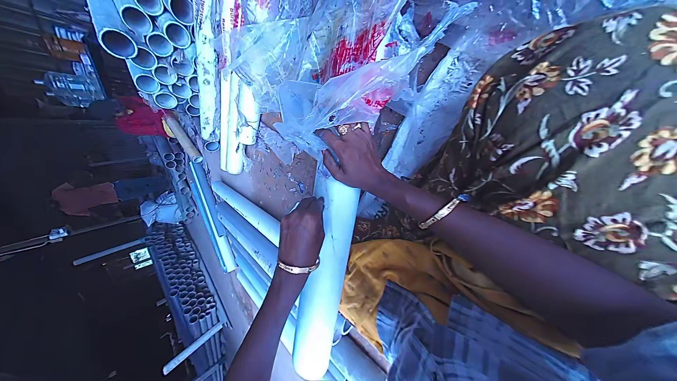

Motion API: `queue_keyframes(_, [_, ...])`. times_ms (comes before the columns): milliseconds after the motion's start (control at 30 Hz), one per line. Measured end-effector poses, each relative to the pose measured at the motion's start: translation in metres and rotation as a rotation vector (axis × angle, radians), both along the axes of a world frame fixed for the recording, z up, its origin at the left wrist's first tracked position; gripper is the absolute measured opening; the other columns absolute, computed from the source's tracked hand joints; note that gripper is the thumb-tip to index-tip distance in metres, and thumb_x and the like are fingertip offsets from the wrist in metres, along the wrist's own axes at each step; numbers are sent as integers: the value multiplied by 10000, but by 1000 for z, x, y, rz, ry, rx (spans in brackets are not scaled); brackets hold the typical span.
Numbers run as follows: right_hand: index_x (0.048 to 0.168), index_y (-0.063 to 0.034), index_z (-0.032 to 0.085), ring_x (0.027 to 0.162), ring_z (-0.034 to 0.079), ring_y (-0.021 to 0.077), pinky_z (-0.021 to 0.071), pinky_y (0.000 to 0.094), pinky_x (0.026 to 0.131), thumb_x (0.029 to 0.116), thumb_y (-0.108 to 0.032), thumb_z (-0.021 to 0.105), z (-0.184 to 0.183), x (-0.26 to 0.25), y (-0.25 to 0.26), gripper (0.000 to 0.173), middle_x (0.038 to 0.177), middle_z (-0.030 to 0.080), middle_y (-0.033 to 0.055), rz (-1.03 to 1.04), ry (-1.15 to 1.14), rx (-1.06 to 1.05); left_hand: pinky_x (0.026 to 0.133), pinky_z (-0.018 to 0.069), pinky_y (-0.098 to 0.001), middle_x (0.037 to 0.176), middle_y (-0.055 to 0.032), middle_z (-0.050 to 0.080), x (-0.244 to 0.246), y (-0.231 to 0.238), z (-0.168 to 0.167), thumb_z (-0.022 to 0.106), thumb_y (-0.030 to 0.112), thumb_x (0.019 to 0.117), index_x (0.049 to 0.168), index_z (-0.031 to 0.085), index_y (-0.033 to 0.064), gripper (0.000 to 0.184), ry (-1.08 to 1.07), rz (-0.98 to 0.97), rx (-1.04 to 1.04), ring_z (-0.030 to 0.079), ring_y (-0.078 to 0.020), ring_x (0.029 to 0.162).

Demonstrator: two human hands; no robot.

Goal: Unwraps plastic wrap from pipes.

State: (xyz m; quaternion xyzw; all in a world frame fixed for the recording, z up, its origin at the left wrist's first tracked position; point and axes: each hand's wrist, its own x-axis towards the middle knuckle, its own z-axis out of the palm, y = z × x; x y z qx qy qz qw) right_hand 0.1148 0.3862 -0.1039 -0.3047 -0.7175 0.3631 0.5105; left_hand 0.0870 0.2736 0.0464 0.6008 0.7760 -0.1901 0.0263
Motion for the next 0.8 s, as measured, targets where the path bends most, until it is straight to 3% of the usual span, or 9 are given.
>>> queue_keyframes(100, [1094,-26,738,821,666,414,445,554,768,919,-204,502,-1,0,-1,344,833,679,210,-11,3,6,781,603,-524,1080,-291,737,10,-6,-4,653,5,940,1059,756,-98,187,13,11,-12,753,-439,935])
queue_keyframes(333, [1076,-33,741,795,658,406,442,545,750,919,-215,492,-1,-1,-1,346,801,666,198,-28,-5,16,600,596,-397,925,-258,721,0,-18,-28,644,-29,888,850,719,-94,106,178,-152,158,740,-365,735])
queue_keyframes(433, [1072,-32,739,841,661,420,438,554,771,925,-224,479,-2,-2,-2,356,843,678,209,-29,6,20,648,593,-382,918,-252,703,-14,-19,-35,662,15,837,820,691,-89,110,176,-187,220,727,-368,773])
queue_keyframes(533, [1071,-34,739,872,662,422,437,555,798,919,-220,484,-2,-3,-2,350,860,682,212,-30,14,25,582,553,-357,843,-213,678,-23,-19,-34,656,25,827,826,679,-80,108,71,-72,285,669,-293,645])
queue_keyframes(600, [1062,-38,738,869,660,419,436,551,798,914,-215,492,-2,-3,0,337,856,680,207,-32,8,24,580,552,-346,860,-203,695,-25,-21,-31,637,27,846,860,694,-74,117,-29,49,331,670,-262,638])
queue_keyframes(700, [1071,-43,745,827,660,407,438,546,763,908,-214,489,-3,-2,-1,348,837,679,200,-38,8,21,705,576,-260,958,-192,716,-30,-30,-28,576,38,920,967,710,-81,186,-280,180,428,698,-156,763])
queue_keyframes(733, [1069,-44,746,818,657,403,430,539,757,914,-217,483,-3,-2,-1,352,831,679,197,-43,12,22,805,580,-234,1039,-194,705,-32,-34,-27,573,48,937,1032,703,-92,214,-399,219,458,703,-127,889])
queue_keyframes(800, [1082,-42,743,834,652,403,422,535,772,928,-225,469,-4,-3,-2,364,838,680,199,-44,12,24,970,529,-259,1236,-252,650,-35,-40,-29,695,109,896,1118,695,-114,314,-557,265,490,654,-170,1133])
